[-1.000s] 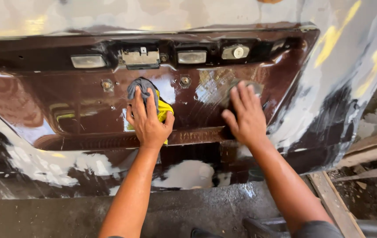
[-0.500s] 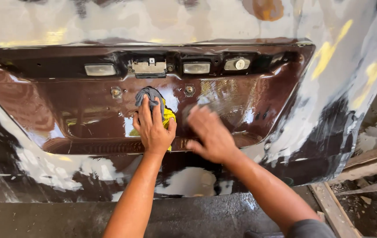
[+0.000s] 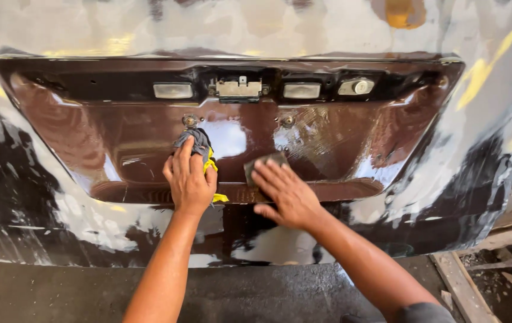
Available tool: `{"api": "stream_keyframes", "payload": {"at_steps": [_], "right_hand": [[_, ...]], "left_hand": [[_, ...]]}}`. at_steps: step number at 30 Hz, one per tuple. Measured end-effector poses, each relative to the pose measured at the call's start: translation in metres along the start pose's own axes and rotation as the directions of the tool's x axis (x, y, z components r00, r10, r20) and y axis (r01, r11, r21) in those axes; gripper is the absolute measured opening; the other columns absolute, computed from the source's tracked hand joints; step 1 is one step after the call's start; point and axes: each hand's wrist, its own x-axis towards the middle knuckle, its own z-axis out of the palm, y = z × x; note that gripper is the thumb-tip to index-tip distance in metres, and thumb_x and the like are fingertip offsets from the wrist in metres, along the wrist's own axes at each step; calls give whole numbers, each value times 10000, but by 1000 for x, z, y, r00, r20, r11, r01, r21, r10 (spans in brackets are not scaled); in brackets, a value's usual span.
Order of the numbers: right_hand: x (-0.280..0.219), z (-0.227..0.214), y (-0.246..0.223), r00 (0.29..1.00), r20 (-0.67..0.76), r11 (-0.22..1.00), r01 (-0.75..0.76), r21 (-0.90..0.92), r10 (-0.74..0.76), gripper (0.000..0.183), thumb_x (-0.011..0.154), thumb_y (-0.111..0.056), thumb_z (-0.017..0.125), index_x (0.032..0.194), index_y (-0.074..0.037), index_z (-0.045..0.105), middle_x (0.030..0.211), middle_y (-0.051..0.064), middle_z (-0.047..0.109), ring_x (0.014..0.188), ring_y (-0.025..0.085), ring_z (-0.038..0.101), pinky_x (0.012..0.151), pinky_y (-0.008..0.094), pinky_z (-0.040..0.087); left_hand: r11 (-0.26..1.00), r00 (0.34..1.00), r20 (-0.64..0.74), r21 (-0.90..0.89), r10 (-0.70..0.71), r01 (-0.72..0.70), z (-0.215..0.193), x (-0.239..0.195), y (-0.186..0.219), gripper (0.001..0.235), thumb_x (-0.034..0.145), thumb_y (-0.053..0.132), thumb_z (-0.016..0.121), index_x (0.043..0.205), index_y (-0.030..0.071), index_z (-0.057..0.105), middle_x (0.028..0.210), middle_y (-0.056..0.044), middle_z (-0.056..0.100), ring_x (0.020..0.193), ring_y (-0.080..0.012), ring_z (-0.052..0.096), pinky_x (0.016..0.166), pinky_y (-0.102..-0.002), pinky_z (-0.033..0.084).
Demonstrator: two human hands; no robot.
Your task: The person wets a sanding block and a cloth in a bucket of water, then uses the sanding block to sand the surface of a brown car bumper. They repeatedly wipe the sanded area with the wet cloth to remove residue.
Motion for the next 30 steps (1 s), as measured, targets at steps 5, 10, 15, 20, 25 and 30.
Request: {"api": "stream_keyframes", "payload": {"at_steps": [5,10,15,20,25,30], "right_hand": [[59,-10,-45,970,-200,991,-126,54,135,749,1011,-519,524,1576,-53,365,1681,176,260,1551,389,256,1246,514,221],[73,-2,-34,998,-20,995,61,83,-59,690,967,-500,588,1525,-122,444,1644,115,344,1524,331,314,1224,540,237],[110,-24,-88,972,-188,989,-147,-8,143,797,918,-542,620,1464,10,441,1573,248,348,1450,442,297,1177,575,253],[122,-27,-72,983,11,980,-182,75,182,734,960,-544,544,1541,-112,420,1623,134,389,1507,352,337,1194,486,263],[137,10,-68,776,-540,927,-375,21,327,834,1059,-530,540,1613,45,299,1679,306,231,1567,465,181,1262,574,141],[135,-17,-54,897,-249,929,-365,53,366,748,989,-585,548,1551,-111,414,1585,133,417,1500,335,353,1293,526,255]], "left_hand": [[997,997,-8,-13,73,-73,-8,4,-22,330,859,172,678,1144,24,599,1492,-170,514,1305,-385,526,1060,-551,400],[974,973,62,-65,221,-217,-26,7,-75,274,821,144,678,1072,58,608,1430,-117,574,1243,-347,561,1038,-532,429],[989,997,-12,-129,70,-71,-35,-3,-94,215,800,121,664,986,46,586,1407,-142,581,1198,-379,561,987,-532,432],[982,998,-16,-177,64,-66,-39,-1,-98,214,807,127,666,989,51,584,1417,-134,577,1215,-378,559,990,-531,432],[978,997,-36,-195,67,-73,-36,1,-100,190,818,120,659,984,65,583,1439,-123,567,1232,-367,565,1006,-532,432],[971,997,-25,-228,67,-71,-36,-2,-102,219,817,123,659,1015,56,591,1444,-141,558,1228,-371,566,1016,-538,432]]}}
